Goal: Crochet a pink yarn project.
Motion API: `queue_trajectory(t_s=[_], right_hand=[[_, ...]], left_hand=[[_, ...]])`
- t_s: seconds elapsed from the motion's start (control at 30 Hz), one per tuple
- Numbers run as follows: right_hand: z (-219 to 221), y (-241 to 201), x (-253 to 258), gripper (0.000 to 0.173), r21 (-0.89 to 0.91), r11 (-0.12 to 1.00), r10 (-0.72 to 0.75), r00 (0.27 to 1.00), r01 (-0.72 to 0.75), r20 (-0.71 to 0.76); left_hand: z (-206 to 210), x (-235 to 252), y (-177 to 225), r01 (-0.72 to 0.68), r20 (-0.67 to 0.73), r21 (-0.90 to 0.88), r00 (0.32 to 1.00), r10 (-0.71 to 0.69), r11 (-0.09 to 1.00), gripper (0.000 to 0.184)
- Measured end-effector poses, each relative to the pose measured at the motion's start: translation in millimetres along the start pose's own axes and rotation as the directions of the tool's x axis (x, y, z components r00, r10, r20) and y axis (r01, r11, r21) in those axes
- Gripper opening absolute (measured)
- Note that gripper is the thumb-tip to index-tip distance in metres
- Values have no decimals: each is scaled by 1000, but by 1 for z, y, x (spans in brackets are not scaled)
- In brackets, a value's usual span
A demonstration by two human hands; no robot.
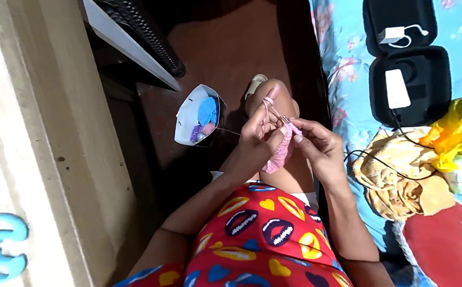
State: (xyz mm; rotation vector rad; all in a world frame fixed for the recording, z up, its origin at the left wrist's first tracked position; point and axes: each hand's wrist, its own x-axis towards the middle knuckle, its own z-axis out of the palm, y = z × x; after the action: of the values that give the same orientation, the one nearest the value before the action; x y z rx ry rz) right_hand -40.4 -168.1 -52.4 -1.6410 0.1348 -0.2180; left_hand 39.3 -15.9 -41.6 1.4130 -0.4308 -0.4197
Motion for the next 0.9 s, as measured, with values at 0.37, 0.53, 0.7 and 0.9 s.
queue_trajectory(t_s=[0.37, 0.53, 0.7, 0.9], right_hand=[[10, -10, -17, 31, -335, 910, -279, 958, 245, -58], [10, -35, -26, 40, 571, 801, 139, 983, -182, 118], [15, -45, -28, 34, 334, 942, 28, 999, -13, -41], [19, -53, -34, 17, -178, 966, -207, 972, 186, -111]], left_hand=[[-1, -27, 27, -90, -85, 62, 992, 96, 994, 83], [2, -36, 44, -134, -61, -107, 990, 129, 985, 80], [9, -37, 46, -96, -47, -175, 995, 89, 980, 78], [12, -37, 21, -523, -45, 460, 793, 608, 717, 43]])
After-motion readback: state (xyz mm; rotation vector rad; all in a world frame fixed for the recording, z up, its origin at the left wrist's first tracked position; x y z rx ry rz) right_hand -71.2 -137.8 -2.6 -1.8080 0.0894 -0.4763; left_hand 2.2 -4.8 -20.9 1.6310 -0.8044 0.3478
